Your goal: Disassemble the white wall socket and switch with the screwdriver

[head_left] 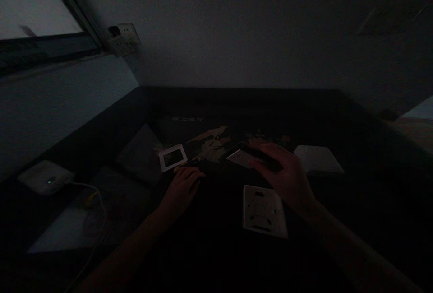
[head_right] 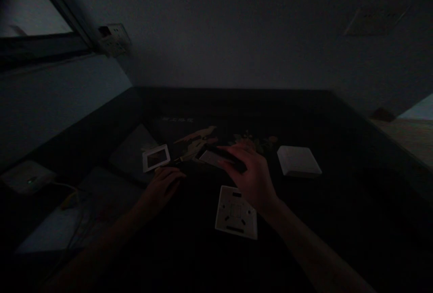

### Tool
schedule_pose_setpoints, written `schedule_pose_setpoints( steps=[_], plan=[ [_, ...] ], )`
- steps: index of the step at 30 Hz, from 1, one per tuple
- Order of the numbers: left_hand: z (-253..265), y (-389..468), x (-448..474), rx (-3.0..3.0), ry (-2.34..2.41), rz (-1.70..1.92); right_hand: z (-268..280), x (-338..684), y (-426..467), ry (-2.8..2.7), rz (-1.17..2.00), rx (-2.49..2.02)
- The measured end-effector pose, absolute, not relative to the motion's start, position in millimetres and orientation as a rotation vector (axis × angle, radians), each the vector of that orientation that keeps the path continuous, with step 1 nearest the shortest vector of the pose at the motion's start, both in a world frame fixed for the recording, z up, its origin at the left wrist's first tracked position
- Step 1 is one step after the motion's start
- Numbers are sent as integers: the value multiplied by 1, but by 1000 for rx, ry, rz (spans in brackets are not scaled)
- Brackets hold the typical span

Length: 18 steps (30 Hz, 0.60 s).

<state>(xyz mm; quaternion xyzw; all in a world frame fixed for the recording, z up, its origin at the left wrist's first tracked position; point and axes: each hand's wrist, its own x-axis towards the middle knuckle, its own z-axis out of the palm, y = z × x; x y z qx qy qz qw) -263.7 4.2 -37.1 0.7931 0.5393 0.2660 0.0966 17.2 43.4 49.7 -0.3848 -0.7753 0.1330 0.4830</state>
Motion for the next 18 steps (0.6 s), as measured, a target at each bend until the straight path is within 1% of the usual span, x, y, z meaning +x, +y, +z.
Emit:
schedule_pose_setpoints(
  steps=[7, 12, 16, 18],
  plan=[
    [-39, 5, -266, 2404, 1580, 810, 49, 24, 48, -1732, 495, -1086],
    [-23, -4, -261, 2402, 1585, 834, 44, 54, 46, -1551, 609, -1268],
    [0, -22, -228, 2433, 1363, 735, 35, 92, 30, -1407, 692, -1433],
    [9, -29, -204, 2387, 1179, 596, 28, 108, 22, -1324, 718, -1510]
  ],
)
